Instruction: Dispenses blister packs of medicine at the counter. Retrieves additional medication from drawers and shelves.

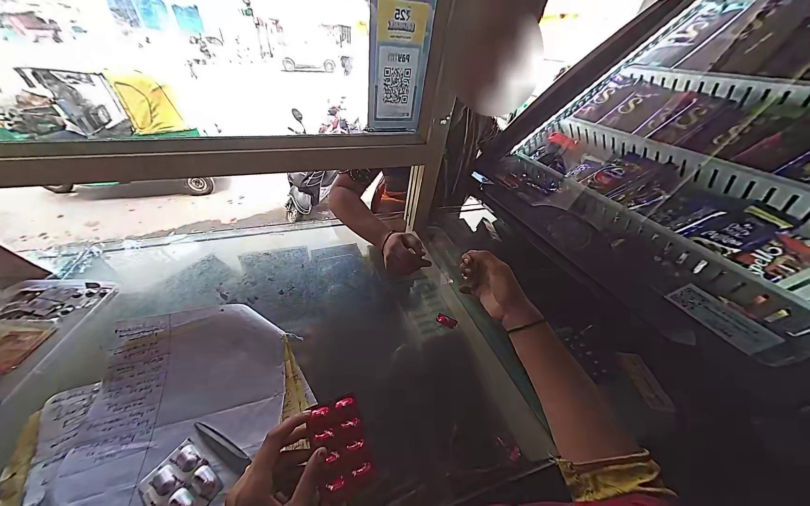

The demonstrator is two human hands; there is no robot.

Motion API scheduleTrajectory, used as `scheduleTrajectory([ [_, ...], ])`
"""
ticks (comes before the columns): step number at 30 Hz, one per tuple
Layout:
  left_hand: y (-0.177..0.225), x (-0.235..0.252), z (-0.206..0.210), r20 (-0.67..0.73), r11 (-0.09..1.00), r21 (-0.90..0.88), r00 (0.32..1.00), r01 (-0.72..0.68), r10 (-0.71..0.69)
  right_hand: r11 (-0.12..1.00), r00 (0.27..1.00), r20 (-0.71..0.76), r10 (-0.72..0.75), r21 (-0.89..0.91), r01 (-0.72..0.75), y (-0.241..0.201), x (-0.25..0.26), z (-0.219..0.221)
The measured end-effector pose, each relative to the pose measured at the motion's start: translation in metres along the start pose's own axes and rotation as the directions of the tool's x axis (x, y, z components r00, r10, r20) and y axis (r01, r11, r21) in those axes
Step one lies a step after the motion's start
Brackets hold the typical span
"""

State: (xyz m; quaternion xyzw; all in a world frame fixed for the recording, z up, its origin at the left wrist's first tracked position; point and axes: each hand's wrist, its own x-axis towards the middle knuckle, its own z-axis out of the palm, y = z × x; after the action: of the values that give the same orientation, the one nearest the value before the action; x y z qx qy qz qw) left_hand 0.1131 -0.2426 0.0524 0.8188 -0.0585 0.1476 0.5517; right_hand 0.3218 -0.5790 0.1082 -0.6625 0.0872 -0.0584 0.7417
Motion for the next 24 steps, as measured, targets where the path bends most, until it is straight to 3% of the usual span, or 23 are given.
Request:
scheduleTrajectory([
  [4,-0.0003,0.0004,-0.0008,0.02,1.0,0.014,1.0,0.007,-0.007,0.993,0.996,0.081,0.047,0.105,-0.055,-0.0029,-0.0003,-0.002],
  [12,-0.0002,-0.0006,-0.0011,0.018,0.999,0.028,1.0,0.015,-0.015,0.964,0.995,0.051,0.083,0.247,-0.093,-0.0055,-0.0025,-0.0033],
  [20,-0.0008,-0.0012,-0.0015,0.029,1.0,0.013,0.999,0.018,-0.018,0.956,0.988,-0.03,0.153,0.258,-0.14,-0.0041,0.0,-0.0048],
  [24,-0.0023,-0.0002,-0.0019,0.053,1.0,-0.009,0.998,0.018,-0.018,0.95,0.993,0.052,0.108,0.29,-0.118,-0.0082,-0.0011,-0.0057],
])
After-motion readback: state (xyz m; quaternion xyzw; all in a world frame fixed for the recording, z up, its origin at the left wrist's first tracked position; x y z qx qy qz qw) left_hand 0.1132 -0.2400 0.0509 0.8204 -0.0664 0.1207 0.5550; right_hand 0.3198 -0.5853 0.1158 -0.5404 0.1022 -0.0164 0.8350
